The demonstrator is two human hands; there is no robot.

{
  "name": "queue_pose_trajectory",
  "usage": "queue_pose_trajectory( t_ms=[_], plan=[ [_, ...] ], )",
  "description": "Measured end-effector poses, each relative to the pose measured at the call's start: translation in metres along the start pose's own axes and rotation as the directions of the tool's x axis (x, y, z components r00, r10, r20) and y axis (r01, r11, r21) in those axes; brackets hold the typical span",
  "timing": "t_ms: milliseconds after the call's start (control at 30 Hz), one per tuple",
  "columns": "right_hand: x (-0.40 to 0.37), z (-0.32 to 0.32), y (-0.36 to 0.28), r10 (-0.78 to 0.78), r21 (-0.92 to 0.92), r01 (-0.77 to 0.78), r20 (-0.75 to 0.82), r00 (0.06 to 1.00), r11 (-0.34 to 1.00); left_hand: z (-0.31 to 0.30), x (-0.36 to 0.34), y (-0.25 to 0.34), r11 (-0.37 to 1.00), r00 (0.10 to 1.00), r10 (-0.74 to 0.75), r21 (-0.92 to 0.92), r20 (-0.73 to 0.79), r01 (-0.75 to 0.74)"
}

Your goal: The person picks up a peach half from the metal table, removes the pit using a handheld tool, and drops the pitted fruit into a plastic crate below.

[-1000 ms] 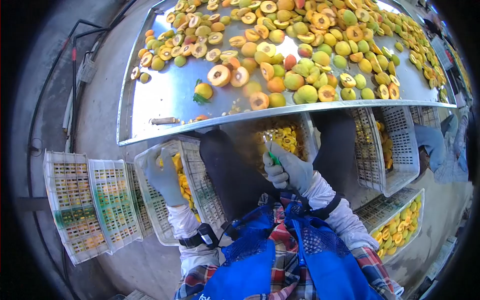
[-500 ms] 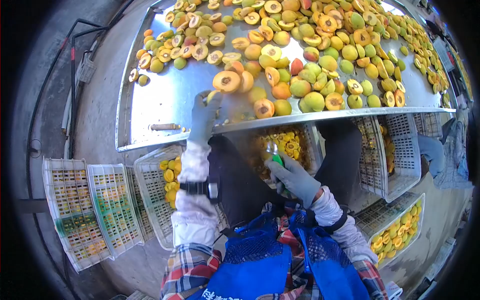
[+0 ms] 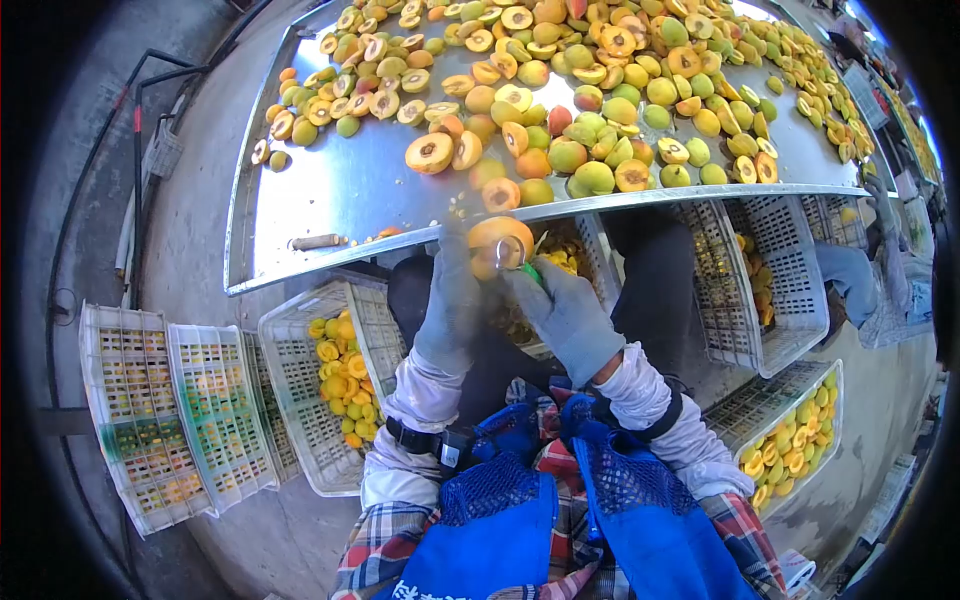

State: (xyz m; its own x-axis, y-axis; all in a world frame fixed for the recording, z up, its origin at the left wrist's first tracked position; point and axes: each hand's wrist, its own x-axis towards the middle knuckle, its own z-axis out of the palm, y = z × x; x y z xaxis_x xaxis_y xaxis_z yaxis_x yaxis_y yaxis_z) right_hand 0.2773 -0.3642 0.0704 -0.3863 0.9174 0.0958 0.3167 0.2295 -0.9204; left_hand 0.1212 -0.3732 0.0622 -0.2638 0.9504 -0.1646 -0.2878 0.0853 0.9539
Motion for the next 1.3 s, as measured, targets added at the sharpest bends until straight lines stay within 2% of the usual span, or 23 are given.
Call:
queue_pose_trajectory(
  t_ms=[33, 100, 167, 267, 367, 433, 500, 533, 567, 633, 700, 800, 833, 900, 933, 1000, 1033, 1100, 1133, 1167, 1200, 1233, 1300],
  plan=[
    [-0.001, 0.0, -0.001, 0.007, 0.011, -0.007, -0.006, 1.0, 1.0, 0.005, 0.001, -0.003, 0.993, 0.995, 0.095, 0.074, -0.022, -0.093],
    [-0.004, 0.002, -0.003, 0.004, 0.015, -0.004, -0.02, 1.0, 1.0, 0.012, -0.003, 0.0, 0.979, 0.983, 0.176, 0.118, -0.058, -0.169],
    [-0.005, 0.005, -0.003, 0.022, 0.015, -0.021, -0.01, 1.0, 1.0, 0.02, -0.013, 0.015, 0.989, 0.985, 0.145, 0.056, -0.093, -0.14],
    [-0.008, 0.007, 0.0, 0.077, 0.008, -0.078, 0.034, 0.996, 0.997, 0.019, -0.009, 0.004, 0.869, 0.91, 0.414, 0.31, -0.029, -0.386],
    [-0.01, 0.004, 0.006, 0.094, 0.01, -0.095, 0.074, 0.993, 0.995, 0.013, -0.015, 0.031, 0.862, 0.993, 0.089, 0.494, 0.075, -0.114],
    [-0.009, 0.002, 0.01, 0.054, 0.029, -0.057, 0.091, 0.994, 0.998, -0.001, -0.003, 0.011, 0.729, 0.952, 0.278, 0.618, 0.127, -0.295],
    [-0.006, 0.005, 0.014, 0.072, 0.196, -0.09, 0.096, 0.993, 0.977, -0.005, 0.004, 0.005, 0.753, 0.926, 0.327, 0.541, 0.186, -0.374],
    [-0.004, 0.006, 0.014, 0.079, 0.277, -0.104, 0.101, 0.992, 0.955, 0.005, 0.002, 0.021, 0.846, 0.933, 0.289, 0.4, 0.214, -0.353],
    [-0.004, 0.007, 0.013, 0.163, 0.386, -0.211, 0.153, 0.975, 0.898, 0.012, 0.0, 0.029, 0.916, 0.936, 0.253, 0.25, 0.244, -0.313],
    [-0.002, 0.008, 0.012, 0.302, 0.563, -0.413, 0.284, 0.91, 0.716, 0.029, -0.004, 0.015, 0.87, 0.907, 0.401, 0.255, 0.13, -0.422],
    [-0.004, 0.001, 0.002, 0.318, 0.559, -0.5, 0.395, 0.862, 0.662, 0.042, -0.004, 0.003, 0.862, 0.88, 0.475, 0.206, -0.005, -0.464],
    [-0.009, -0.002, 0.004, 0.32, 0.506, -0.547, 0.47, 0.823, 0.667, 0.031, 0.007, -0.003, 0.987, 0.989, 0.14, 0.078, 0.042, -0.143],
    [-0.008, -0.003, 0.005, 0.314, 0.488, -0.543, 0.475, 0.822, 0.684, 0.032, 0.006, -0.003, 0.995, 0.995, 0.093, 0.035, 0.024, -0.094],
    [-0.006, -0.009, 0.005, 0.35, 0.451, -0.633, 0.563, 0.748, 0.629, 0.038, 0.004, 0.0, 0.999, 1.0, 0.0, -0.05, -0.005, 0.0],
    [-0.007, -0.012, 0.004, 0.367, 0.43, -0.677, 0.604, 0.707, 0.597, 0.039, 0.003, -0.003, 0.997, 0.999, 0.041, 0.06, -0.03, -0.039],
    [-0.009, -0.019, -0.003, 0.404, 0.461, -0.834, 0.73, 0.551, 0.305, 0.04, 0.003, -0.01, 0.955, 0.989, 0.133, 0.276, -0.069, -0.109],
    [-0.011, -0.021, -0.006, 0.397, 0.446, -0.884, 0.793, 0.463, 0.141, 0.04, 0.002, -0.01, 0.943, 0.983, 0.181, 0.288, -0.027, -0.166],
    [-0.012, -0.026, -0.007, 0.246, 0.454, -0.888, 0.854, 0.459, 0.081, 0.04, 0.002, -0.007, 0.908, 0.957, 0.285, 0.304, 0.058, -0.288],
    [-0.011, -0.027, -0.007, 0.165, 0.453, -0.89, 0.875, 0.456, 0.054, 0.037, 0.002, -0.006, 0.987, 0.987, 0.13, 0.087, 0.094, -0.138],
    [-0.011, -0.026, -0.009, 0.147, 0.457, -0.887, 0.875, 0.461, 0.062, 0.033, 0.003, -0.003, 0.991, 0.986, -0.016, -0.125, 0.168, 0.038],
    [-0.011, -0.026, -0.009, 0.131, 0.461, -0.885, 0.875, 0.466, 0.066, 0.031, 0.003, -0.003, 0.921, 0.952, -0.143, -0.315, 0.27, 0.228],
    [-0.011, -0.025, -0.009, 0.115, 0.467, -0.882, 0.874, 0.472, 0.071, 0.03, 0.003, -0.006, 0.899, 0.942, -0.22, -0.323, 0.253, 0.297],
    [-0.011, -0.026, -0.005, 0.131, 0.445, -0.895, 0.886, 0.445, 0.031, 0.029, 0.006, -0.015, 0.993, 0.985, -0.106, 0.059, 0.139, 0.098]
  ],
)
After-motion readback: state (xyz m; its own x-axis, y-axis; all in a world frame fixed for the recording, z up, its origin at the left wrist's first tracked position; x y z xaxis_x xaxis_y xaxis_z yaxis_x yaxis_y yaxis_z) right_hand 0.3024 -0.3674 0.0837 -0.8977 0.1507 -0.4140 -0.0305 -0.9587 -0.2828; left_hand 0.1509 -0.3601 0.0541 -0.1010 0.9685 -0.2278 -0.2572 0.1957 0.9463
